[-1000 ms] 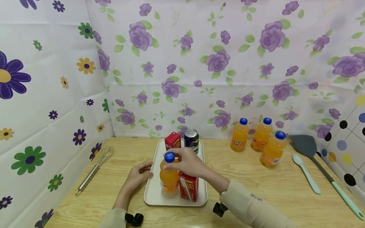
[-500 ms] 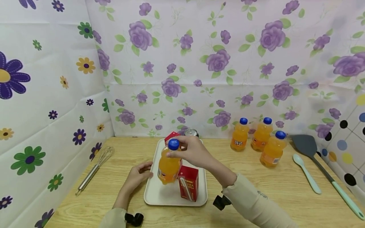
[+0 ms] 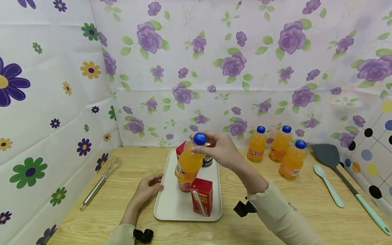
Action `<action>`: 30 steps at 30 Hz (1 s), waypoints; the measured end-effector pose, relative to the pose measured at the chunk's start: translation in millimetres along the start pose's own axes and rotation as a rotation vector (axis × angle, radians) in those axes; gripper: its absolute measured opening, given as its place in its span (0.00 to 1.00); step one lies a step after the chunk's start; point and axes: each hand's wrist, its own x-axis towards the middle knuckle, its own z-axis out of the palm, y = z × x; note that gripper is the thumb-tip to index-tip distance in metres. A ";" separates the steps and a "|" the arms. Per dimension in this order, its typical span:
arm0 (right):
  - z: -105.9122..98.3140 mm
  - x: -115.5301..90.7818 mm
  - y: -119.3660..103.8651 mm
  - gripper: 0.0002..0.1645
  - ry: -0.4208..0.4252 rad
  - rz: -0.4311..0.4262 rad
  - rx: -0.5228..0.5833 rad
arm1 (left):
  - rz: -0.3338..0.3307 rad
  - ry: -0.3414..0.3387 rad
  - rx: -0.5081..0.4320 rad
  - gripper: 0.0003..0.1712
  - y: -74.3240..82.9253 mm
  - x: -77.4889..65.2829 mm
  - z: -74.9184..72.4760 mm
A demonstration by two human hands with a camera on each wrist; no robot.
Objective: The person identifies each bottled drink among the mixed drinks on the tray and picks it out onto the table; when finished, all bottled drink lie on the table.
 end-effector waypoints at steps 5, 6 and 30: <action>-16.9 0.1 -12.6 0.23 0.050 -0.032 0.003 | -0.025 0.000 -0.003 0.29 2.1 0.6 0.5; -20.5 -0.3 -15.7 0.22 0.064 -0.038 0.002 | -0.019 0.003 -0.001 0.29 1.7 0.7 0.7; -93.3 -26.1 -20.9 0.24 0.320 -0.026 -0.143 | -0.032 0.005 0.011 0.29 -4.3 3.9 1.1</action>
